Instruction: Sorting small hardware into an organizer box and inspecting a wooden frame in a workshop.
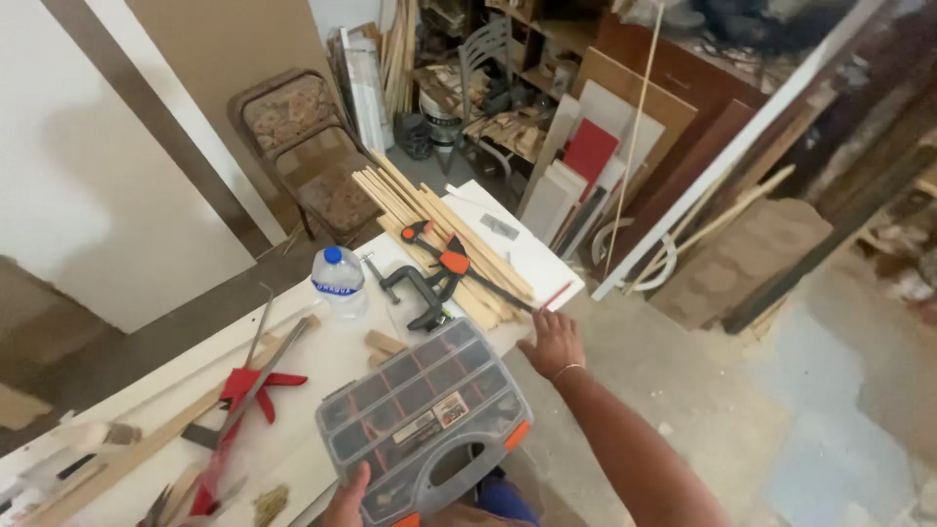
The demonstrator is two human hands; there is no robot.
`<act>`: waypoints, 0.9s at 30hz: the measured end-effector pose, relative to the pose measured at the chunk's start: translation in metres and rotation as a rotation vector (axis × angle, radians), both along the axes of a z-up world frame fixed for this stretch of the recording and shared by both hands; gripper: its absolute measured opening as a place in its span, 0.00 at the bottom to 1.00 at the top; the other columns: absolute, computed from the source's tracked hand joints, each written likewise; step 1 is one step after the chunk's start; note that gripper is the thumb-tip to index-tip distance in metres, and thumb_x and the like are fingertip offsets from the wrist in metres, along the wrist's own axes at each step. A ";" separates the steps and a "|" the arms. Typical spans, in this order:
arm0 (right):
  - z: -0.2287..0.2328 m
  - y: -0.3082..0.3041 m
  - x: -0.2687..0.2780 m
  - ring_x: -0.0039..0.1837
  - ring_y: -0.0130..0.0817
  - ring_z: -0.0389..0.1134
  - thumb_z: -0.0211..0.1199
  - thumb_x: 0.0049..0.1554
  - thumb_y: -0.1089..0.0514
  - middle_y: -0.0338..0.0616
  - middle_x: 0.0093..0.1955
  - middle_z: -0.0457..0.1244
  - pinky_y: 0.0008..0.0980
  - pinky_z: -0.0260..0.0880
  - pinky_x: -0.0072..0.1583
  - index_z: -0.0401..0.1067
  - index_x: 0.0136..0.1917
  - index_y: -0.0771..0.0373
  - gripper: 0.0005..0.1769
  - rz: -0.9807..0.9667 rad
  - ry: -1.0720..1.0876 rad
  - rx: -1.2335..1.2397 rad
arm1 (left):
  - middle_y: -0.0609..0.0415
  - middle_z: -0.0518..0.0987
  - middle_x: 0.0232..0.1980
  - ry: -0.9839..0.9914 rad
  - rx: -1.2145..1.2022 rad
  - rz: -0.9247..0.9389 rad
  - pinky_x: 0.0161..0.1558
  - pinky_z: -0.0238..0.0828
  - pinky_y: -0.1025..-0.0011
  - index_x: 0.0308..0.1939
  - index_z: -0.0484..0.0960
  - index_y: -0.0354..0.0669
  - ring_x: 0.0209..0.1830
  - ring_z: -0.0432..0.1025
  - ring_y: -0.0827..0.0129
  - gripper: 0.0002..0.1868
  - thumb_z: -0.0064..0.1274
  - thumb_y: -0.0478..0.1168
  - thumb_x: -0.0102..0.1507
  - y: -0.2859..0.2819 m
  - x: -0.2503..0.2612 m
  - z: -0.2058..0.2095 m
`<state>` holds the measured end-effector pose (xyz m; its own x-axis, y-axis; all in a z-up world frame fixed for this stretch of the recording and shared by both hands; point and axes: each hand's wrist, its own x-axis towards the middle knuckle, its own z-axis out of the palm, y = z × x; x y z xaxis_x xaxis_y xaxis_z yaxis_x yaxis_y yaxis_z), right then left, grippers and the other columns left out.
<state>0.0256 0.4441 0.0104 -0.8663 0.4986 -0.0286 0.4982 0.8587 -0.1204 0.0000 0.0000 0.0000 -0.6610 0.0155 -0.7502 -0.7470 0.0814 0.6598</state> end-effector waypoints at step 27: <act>-0.033 0.198 -0.129 0.53 0.68 0.69 0.43 0.67 0.41 0.62 0.51 0.70 0.58 0.66 0.55 0.69 0.66 0.46 0.22 -0.297 -0.032 -0.468 | 0.33 0.73 0.67 -0.219 0.161 0.641 0.66 0.62 0.44 0.74 0.66 0.37 0.64 0.68 0.38 0.32 0.42 0.48 0.67 0.145 -0.078 0.128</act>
